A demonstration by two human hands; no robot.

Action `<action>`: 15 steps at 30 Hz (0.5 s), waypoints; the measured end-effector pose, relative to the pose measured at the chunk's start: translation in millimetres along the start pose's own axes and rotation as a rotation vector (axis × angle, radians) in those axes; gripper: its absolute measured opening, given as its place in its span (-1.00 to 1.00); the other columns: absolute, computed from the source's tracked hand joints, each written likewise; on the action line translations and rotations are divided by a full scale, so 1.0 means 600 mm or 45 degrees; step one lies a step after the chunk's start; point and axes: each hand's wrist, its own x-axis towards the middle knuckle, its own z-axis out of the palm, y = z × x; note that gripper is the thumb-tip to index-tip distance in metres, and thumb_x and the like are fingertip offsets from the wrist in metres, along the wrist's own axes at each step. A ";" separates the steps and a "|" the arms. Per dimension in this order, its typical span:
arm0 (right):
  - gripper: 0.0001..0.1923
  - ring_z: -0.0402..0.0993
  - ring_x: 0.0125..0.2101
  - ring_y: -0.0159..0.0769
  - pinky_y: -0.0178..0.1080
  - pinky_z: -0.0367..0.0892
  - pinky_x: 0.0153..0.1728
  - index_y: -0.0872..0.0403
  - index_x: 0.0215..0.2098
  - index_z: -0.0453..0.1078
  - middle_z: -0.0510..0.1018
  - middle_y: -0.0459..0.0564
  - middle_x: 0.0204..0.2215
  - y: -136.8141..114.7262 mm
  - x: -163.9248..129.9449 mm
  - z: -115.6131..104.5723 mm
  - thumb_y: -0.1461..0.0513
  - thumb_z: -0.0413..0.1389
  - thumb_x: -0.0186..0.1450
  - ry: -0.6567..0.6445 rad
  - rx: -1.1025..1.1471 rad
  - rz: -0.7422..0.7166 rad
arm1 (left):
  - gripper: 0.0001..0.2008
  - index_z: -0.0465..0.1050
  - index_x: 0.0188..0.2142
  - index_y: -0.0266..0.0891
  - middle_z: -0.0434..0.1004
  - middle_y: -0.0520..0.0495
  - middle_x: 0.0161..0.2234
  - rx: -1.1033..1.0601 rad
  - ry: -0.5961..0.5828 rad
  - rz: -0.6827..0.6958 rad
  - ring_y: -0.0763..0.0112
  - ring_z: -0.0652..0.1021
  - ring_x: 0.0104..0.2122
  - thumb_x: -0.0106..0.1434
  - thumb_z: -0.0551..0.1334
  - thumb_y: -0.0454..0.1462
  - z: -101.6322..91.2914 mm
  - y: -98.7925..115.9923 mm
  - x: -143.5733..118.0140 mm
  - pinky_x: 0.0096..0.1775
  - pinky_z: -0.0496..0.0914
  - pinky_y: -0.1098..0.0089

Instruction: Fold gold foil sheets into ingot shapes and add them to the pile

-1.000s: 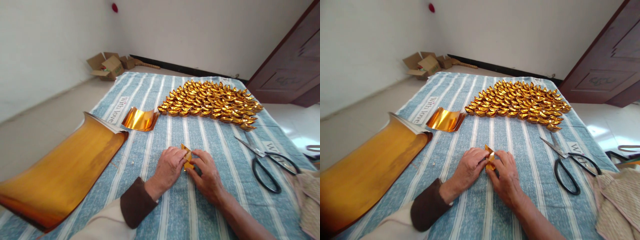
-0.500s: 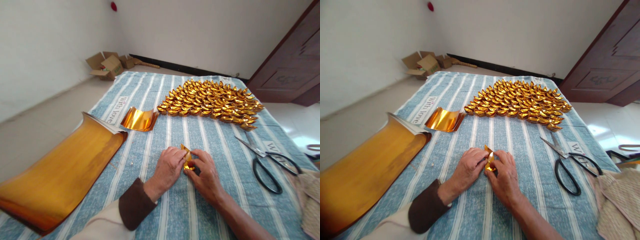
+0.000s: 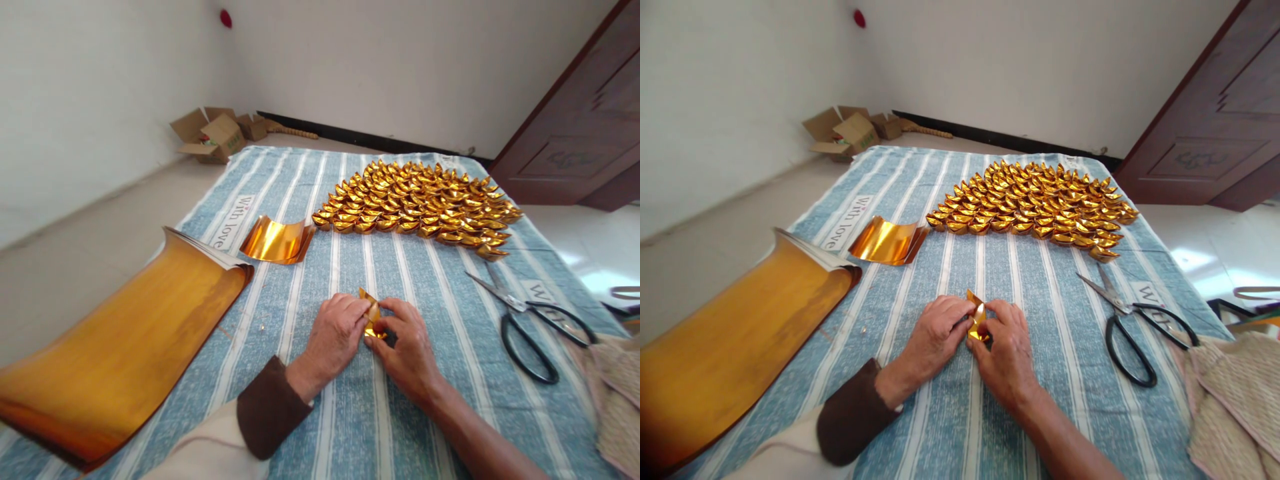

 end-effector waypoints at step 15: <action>-0.93 0.36 -0.07 -0.11 0.00 0.25 0.00 0.04 -0.46 0.43 0.47 0.05 -0.10 0.004 0.000 0.004 0.30 0.23 0.14 0.007 0.010 0.027 | -0.93 0.41 -0.25 -0.18 0.50 -0.02 -0.28 0.030 -0.024 -0.026 0.28 0.45 -0.21 0.34 0.15 -0.32 -0.005 0.004 0.004 -0.17 0.30 0.29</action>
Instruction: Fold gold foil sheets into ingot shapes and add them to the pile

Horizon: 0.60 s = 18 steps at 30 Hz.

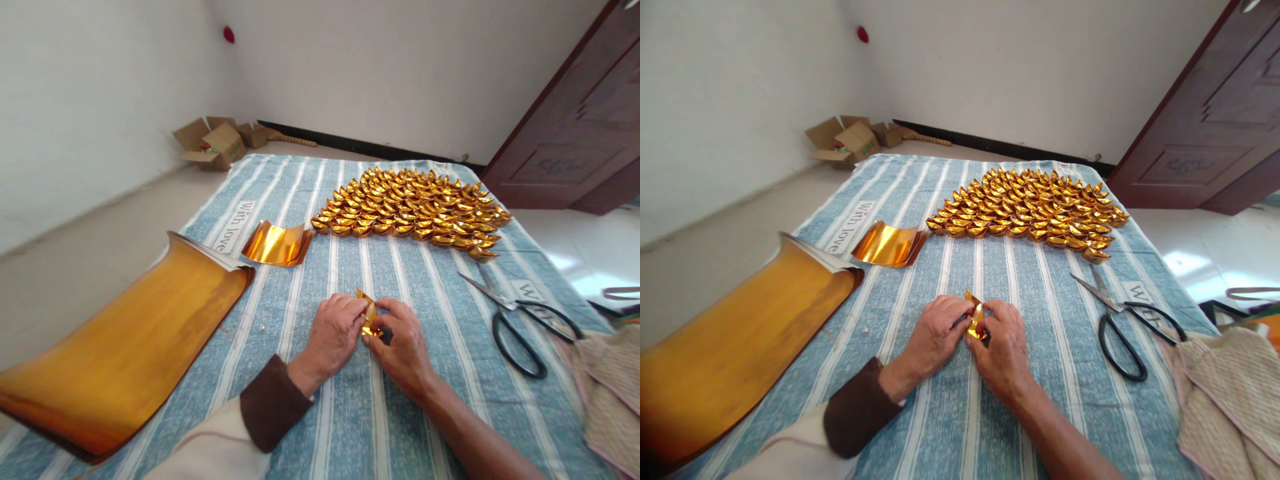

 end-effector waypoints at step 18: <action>-0.92 0.39 -0.07 -0.13 -0.01 0.27 0.00 0.02 -0.44 0.41 0.49 0.03 -0.09 0.007 0.000 -0.005 0.33 0.15 0.18 -0.023 0.025 -0.056 | -0.94 0.41 -0.24 -0.17 0.50 -0.02 -0.27 -0.017 0.008 0.006 0.26 0.44 -0.22 0.33 0.17 -0.30 0.001 -0.002 0.000 -0.16 0.30 0.27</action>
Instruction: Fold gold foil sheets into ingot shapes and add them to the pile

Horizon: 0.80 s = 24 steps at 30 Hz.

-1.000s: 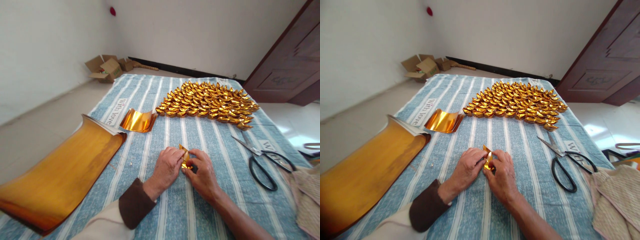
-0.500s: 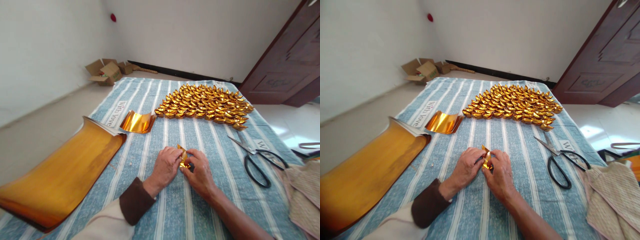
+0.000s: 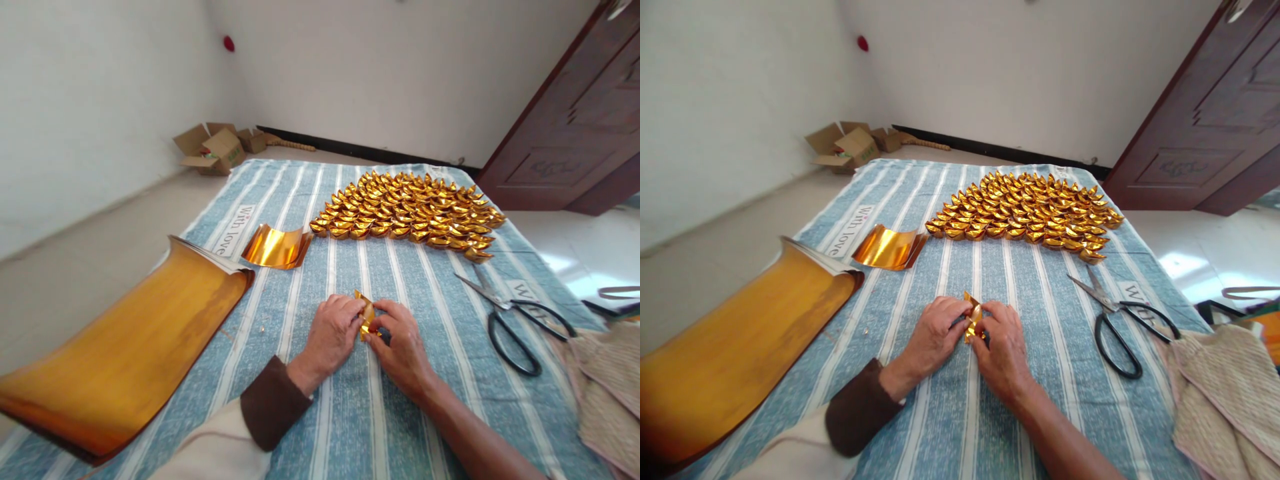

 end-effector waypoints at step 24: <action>-0.80 0.38 0.02 -0.13 0.05 0.23 0.07 -0.02 -0.35 0.51 0.51 0.00 -0.02 0.016 0.003 -0.025 0.40 0.13 0.18 -0.168 0.143 0.014 | -0.91 0.41 -0.21 -0.15 0.51 -0.03 -0.26 0.003 0.014 -0.003 0.25 0.45 -0.20 0.29 0.18 -0.33 0.000 -0.003 -0.001 -0.18 0.31 0.26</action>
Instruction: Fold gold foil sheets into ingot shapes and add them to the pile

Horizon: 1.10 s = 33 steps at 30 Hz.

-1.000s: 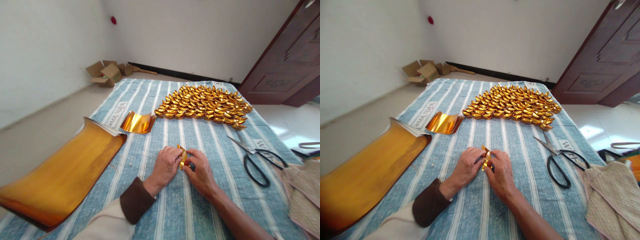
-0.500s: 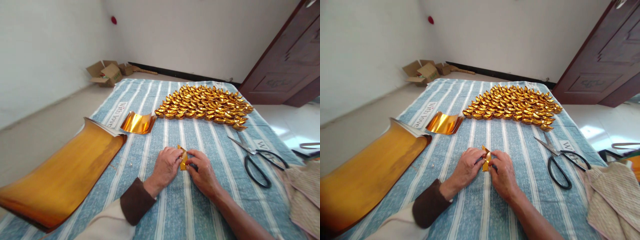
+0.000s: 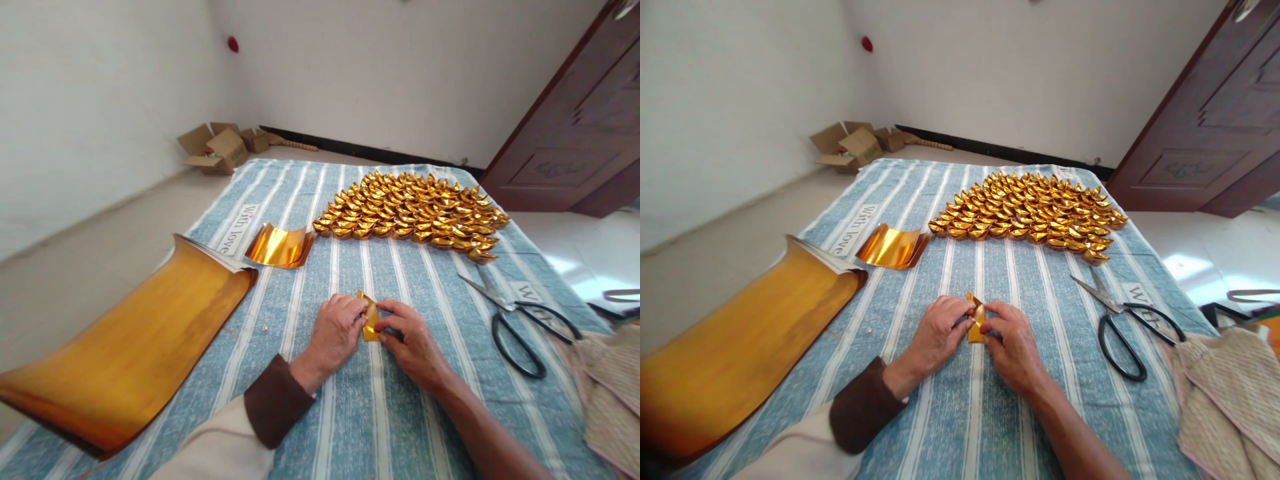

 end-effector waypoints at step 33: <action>-0.85 0.42 -0.01 -0.14 -0.01 0.25 0.05 -0.02 -0.34 0.53 0.52 -0.01 -0.05 0.007 0.009 -0.007 0.35 0.18 0.18 -0.068 0.101 0.023 | -0.93 0.44 -0.24 -0.19 0.52 -0.04 -0.27 -0.050 0.018 -0.007 0.24 0.45 -0.21 0.26 0.23 -0.35 0.002 -0.002 0.001 -0.18 0.29 0.28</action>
